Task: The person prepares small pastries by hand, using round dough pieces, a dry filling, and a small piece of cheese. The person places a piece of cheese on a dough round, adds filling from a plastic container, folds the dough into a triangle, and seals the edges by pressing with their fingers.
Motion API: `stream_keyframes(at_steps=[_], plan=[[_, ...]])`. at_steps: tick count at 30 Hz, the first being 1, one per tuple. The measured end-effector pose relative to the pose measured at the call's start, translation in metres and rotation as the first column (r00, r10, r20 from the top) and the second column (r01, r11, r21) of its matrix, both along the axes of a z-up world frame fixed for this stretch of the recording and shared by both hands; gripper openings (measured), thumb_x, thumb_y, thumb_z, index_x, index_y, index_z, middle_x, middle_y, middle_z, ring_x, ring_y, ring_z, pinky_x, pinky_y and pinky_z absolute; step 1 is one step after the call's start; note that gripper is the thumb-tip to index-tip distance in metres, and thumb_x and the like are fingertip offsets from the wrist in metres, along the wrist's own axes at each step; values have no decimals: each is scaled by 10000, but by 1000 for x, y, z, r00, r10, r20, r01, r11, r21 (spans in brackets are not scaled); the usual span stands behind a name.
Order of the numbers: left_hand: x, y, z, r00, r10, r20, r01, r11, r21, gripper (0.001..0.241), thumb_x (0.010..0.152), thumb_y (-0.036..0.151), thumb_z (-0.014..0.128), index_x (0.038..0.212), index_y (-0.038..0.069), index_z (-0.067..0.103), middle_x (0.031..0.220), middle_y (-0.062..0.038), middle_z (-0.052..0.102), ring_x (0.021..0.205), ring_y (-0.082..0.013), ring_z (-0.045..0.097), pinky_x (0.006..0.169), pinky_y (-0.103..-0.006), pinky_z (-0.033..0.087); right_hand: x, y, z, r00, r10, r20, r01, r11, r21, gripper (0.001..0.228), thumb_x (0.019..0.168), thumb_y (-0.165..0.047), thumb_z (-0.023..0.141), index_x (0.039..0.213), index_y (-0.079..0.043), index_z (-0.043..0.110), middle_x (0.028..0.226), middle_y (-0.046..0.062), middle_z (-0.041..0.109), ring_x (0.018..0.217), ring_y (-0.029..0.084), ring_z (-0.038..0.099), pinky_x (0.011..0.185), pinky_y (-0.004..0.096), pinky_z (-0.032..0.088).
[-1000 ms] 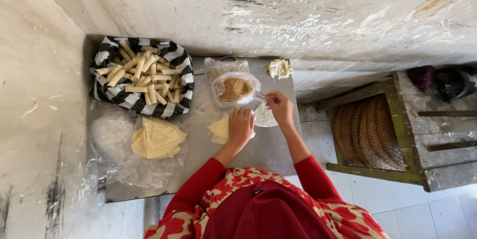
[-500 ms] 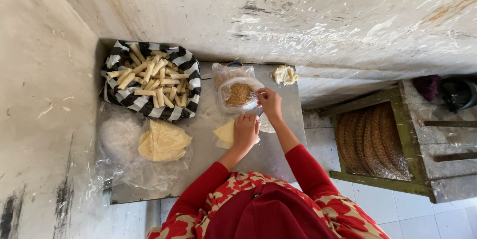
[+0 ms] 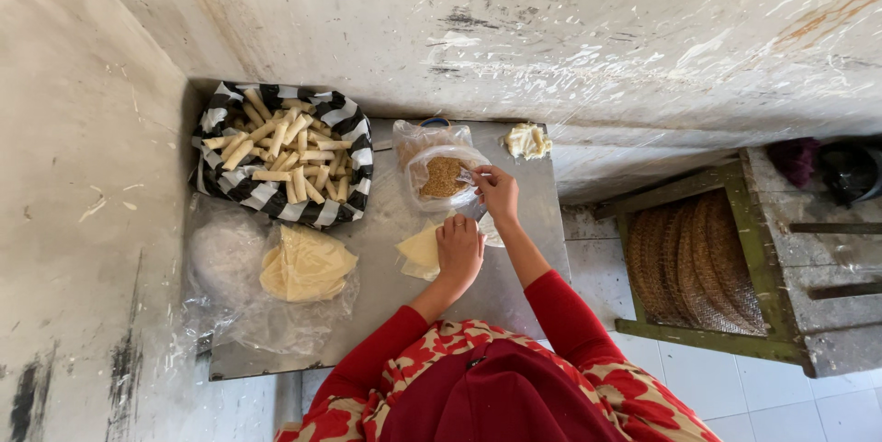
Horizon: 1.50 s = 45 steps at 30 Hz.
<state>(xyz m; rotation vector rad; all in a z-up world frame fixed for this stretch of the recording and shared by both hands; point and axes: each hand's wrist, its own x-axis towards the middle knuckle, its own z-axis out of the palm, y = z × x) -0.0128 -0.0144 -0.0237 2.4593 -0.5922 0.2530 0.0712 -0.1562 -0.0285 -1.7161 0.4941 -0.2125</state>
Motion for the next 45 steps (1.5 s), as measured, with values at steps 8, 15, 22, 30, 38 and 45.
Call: stream_keyframes(at_steps=[8,15,22,30,38,45], plan=[[0,1,5,999,22,-29,-22,1000,8,369,844,286,739,1078,46,585,1092,-125,570,1096,-301,520,900,-448,397,-9,-5,8,999,-7,-34,12,990,139,166,921,-74,743,1062,13,740,796,64,718,615,78,586,472,229,429],[0,0,4,1000,1,-7,-1,1000,-21,326,879,276,732,1078,60,590,1108,-113,573,1102,-291,518,912,-442,396,-49,-15,22,1000,-15,-28,21,970,243,185,923,-79,736,1081,17,725,821,69,727,638,78,589,473,226,416],[-1,3,5,1000,-14,21,15,999,-46,252,908,259,701,1048,77,598,1095,-100,586,1080,-285,523,915,-443,397,-126,-40,19,991,-51,-122,62,994,89,180,928,-99,737,1066,17,734,801,51,707,625,75,578,456,232,409],[-1,5,11,998,-66,24,69,987,-144,261,894,226,713,1070,87,580,1061,-76,624,1018,-276,548,879,-449,387,-141,-37,48,974,-101,-204,29,944,-328,162,916,-111,739,1058,-35,759,783,53,724,638,90,606,501,276,465],[0,9,12,998,-66,-3,64,966,-249,340,852,173,737,1141,103,572,1039,-44,644,1016,-261,564,889,-445,380,-145,-42,52,998,8,-61,-38,864,-501,166,926,-108,743,1067,-21,746,782,73,720,658,95,612,622,264,508],[0,11,15,995,-92,-35,80,963,-259,372,863,182,730,1193,95,581,1041,-48,647,1017,-262,562,909,-449,376,-154,-69,25,971,-61,-232,41,995,-88,148,923,-92,729,1045,-13,761,789,15,690,640,67,557,472,231,401]])
